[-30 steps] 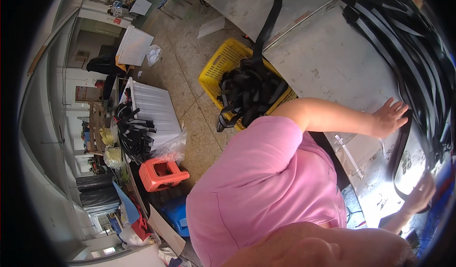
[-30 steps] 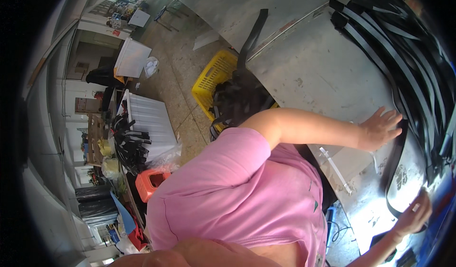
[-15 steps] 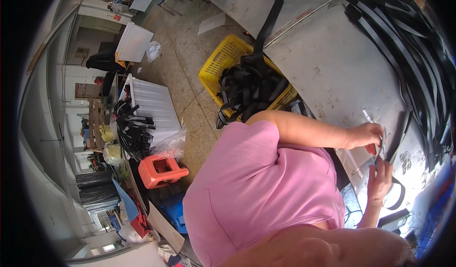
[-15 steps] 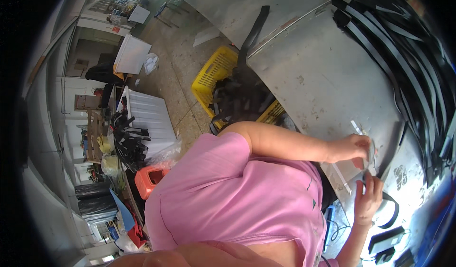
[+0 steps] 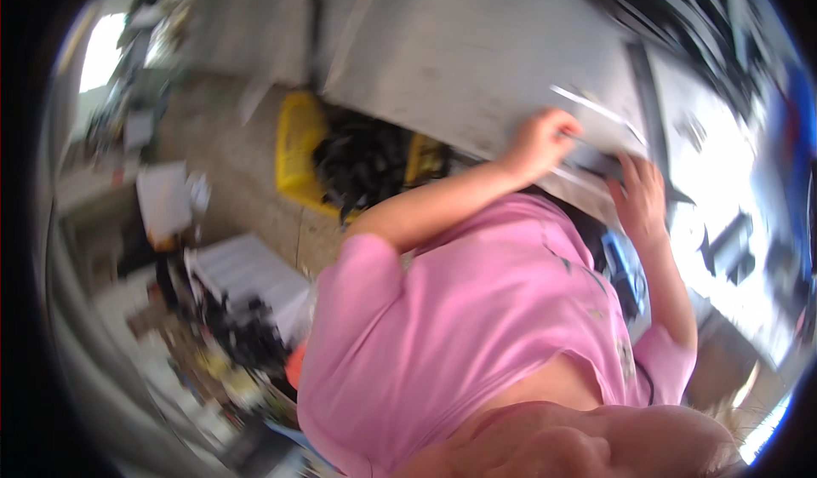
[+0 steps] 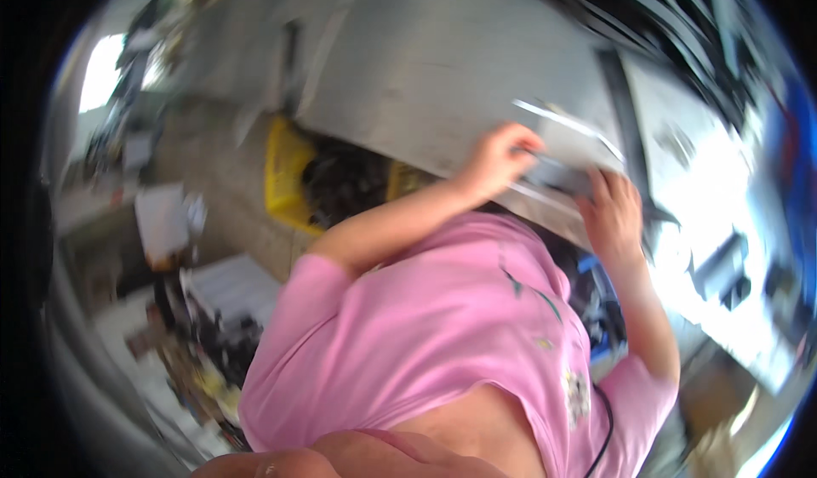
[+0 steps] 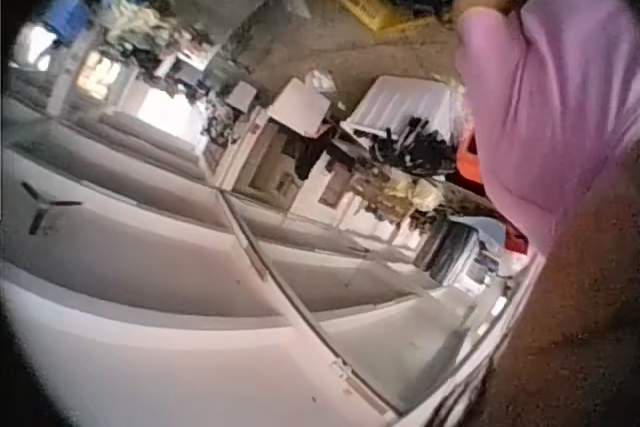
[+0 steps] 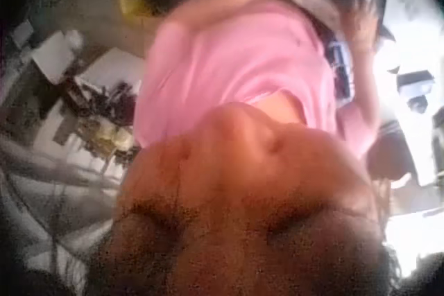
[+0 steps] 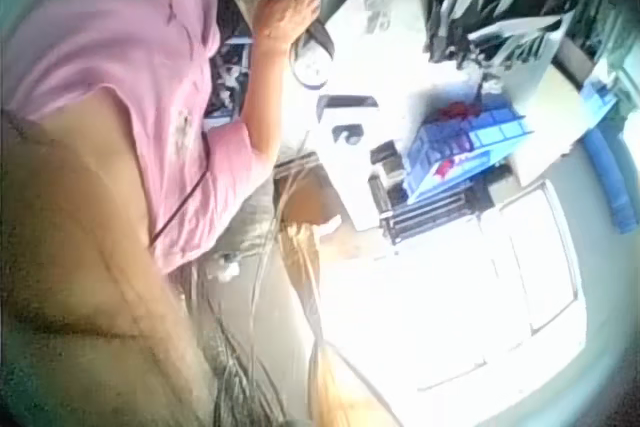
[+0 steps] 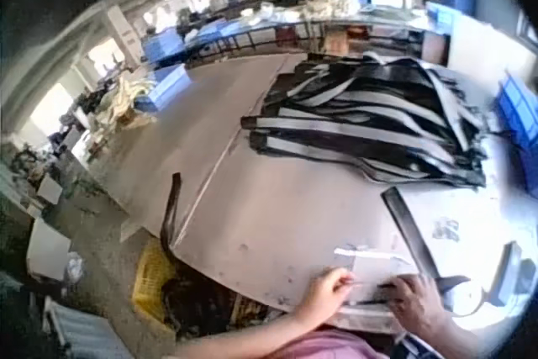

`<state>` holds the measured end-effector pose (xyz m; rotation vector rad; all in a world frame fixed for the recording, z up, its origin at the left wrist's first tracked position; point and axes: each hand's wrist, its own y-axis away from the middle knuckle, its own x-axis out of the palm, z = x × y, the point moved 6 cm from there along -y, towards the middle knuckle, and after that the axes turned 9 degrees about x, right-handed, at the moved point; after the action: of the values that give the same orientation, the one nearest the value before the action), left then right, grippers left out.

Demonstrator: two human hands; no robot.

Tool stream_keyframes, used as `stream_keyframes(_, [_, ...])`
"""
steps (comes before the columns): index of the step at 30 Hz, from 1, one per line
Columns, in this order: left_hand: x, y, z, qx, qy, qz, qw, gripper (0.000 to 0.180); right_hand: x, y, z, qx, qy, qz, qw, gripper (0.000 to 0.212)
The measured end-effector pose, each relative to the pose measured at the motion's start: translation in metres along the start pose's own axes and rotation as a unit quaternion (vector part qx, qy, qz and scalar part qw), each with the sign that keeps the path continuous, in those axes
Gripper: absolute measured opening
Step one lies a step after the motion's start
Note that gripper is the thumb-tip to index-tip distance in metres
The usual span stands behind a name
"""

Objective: The recorder is applying white adhesive strips to black fabric straps on a workbench in a factory setting.

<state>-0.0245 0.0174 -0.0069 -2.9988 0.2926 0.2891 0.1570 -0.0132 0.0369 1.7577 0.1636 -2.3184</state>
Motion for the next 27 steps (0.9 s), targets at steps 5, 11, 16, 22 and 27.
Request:
stream_keyframes(5, [-0.002, -0.01, -0.019, 0.107, -0.088, 0.026, 0.99, 0.017, -0.004, 0.006, -0.023, 0.03, -0.063, -0.01, 0.998, 0.036])
stream_keyframes(11, [0.017, -0.015, -0.027, 0.148, -0.14, 0.063, 0.977, 0.014, -0.002, 0.01, -0.045, 0.034, -0.051, -0.01, 0.998, 0.024])
stream_keyframes(16, [0.037, 0.013, -0.055, 0.331, -0.371, 0.132, 0.858, 0.03, -0.007, 0.003, -0.064, 0.073, -0.096, 0.038, 0.992, 0.016])
stream_keyframes(22, [0.057, 0.032, -0.035, 0.257, -0.399, 0.228, 0.851, 0.06, -0.011, -0.008, -0.075, 0.076, -0.086, 0.071, 0.991, 0.017])
stream_keyframes(27, [0.059, 0.031, -0.026, 0.244, -0.408, 0.23, 0.849, 0.065, -0.011, -0.011, -0.077, 0.096, -0.079, 0.08, 0.989, 0.017])
